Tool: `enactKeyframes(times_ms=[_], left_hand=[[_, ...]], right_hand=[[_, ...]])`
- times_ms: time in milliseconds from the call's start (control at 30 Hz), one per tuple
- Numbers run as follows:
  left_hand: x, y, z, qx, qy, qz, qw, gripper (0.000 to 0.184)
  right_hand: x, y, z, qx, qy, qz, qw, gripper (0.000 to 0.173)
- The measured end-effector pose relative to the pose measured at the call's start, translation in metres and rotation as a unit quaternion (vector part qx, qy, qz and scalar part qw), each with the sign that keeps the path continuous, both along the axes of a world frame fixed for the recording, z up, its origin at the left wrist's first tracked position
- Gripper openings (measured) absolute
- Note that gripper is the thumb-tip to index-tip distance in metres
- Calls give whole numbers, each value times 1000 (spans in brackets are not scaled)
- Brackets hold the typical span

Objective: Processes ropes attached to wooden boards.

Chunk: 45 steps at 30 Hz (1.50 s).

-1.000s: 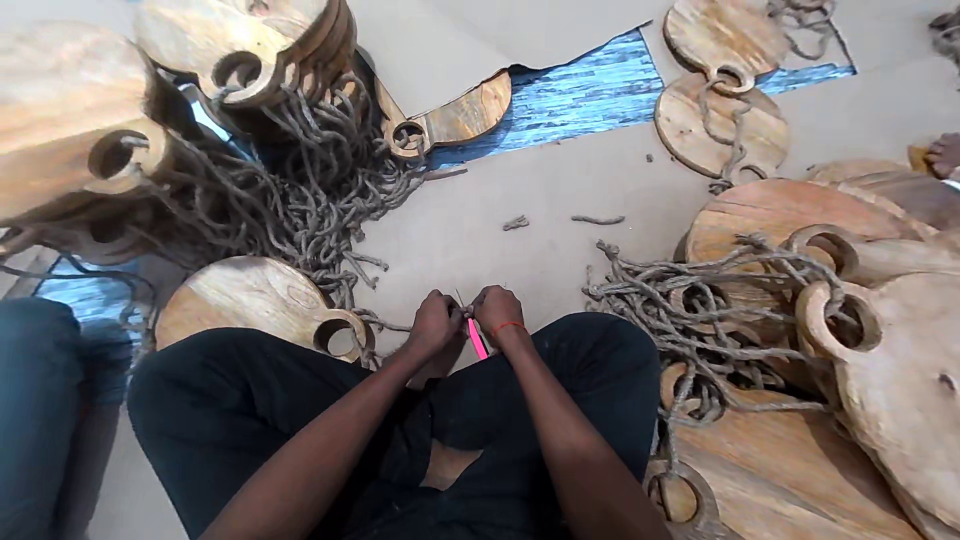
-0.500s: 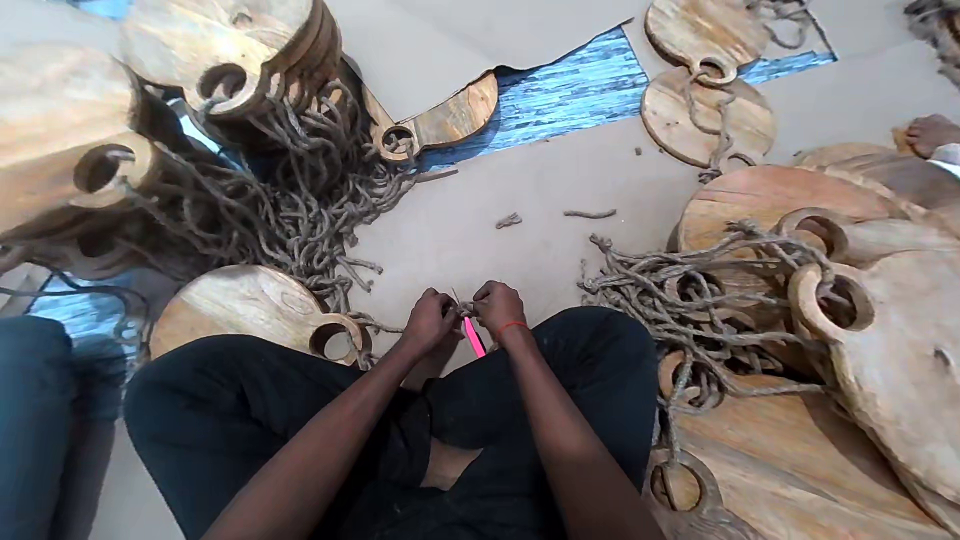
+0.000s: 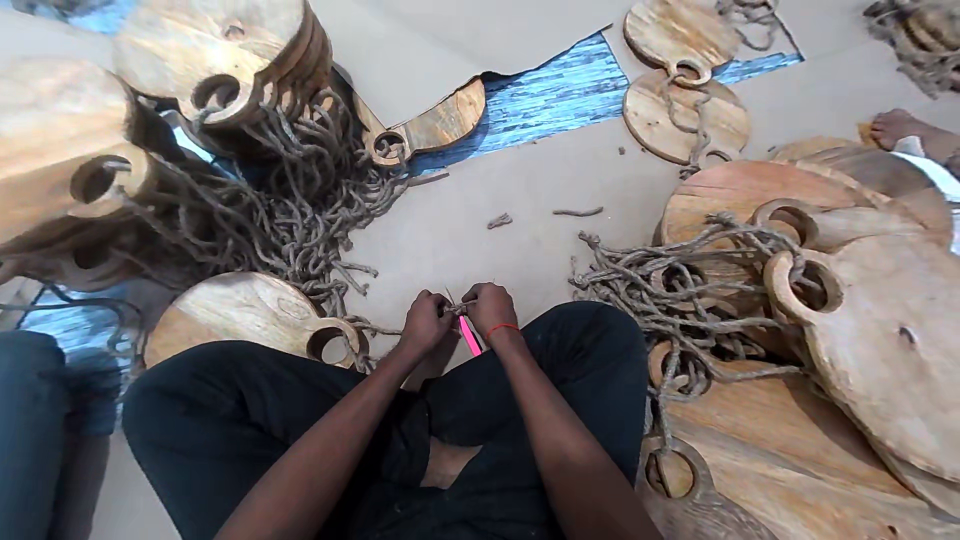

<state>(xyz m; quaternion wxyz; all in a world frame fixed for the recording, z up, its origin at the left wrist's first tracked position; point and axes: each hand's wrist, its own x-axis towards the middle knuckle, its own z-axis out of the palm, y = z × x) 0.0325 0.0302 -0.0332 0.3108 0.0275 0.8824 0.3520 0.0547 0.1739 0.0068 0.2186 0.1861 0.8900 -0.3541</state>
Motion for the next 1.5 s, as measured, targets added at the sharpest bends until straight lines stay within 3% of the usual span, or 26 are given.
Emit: enactKeyframes(times_ms=[167, 300, 400, 500, 633, 767, 867, 933, 1033, 1100, 1133, 1167, 1233, 1267, 1333, 1400, 1500], left_hand=[[-25, -13, 3, -46, 24, 64, 997, 25], [-30, -25, -4, 7, 30, 54, 998, 17], [-24, -11, 0, 108, 12, 111, 988, 17], [-21, -7, 15, 178, -2, 124, 976, 27], [-22, -20, 35, 173, 42, 118, 977, 37], [-24, -28, 26, 188, 87, 108, 972, 43], [-27, -23, 29, 183, 85, 96, 975, 49], [-26, -16, 38, 174, 83, 86, 977, 50], [-26, -13, 50, 171, 74, 78, 979, 47], [-28, -16, 48, 179, 80, 84, 977, 45], [-28, -16, 50, 181, 83, 88, 976, 43], [-29, -17, 52, 181, 87, 91, 975, 42], [-31, -20, 52, 187, 95, 92, 973, 41], [-32, -20, 53, 190, 100, 97, 972, 40], [-33, -25, 57, 198, 108, 115, 967, 39], [-32, -27, 64, 212, 128, 120, 961, 38], [-10, -31, 96, 237, 158, 126, 950, 37]], right_hand=[[-34, -3, -21, 69, -13, -9, 997, 20], [-37, 12, -21, 13, -4, -76, 997, 18], [-14, 12, -9, -54, 107, -143, 982, 21], [-2, 12, 4, -62, 147, -142, 977, 27], [6, 15, 24, -34, 227, -104, 968, 16], [39, 61, 69, -78, 283, -155, 943, 13], [96, 124, 103, -83, 405, -264, 871, 17], [144, 172, 123, -62, 487, -365, 791, 18], [229, 225, 151, 0, 592, -513, 622, 15], [275, 249, 162, 88, 639, -596, 478, 20], [291, 260, 164, 135, 644, -626, 419, 35], [304, 267, 162, 170, 629, -650, 391, 57], [311, 269, 155, 198, 567, -679, 422, 90], [303, 261, 150, 197, 547, -675, 454, 93], [264, 223, 139, 147, 529, -632, 547, 81], [219, 165, 129, 41, 495, -555, 668, 56], [156, 83, 98, -132, 428, -306, 840, 40]])
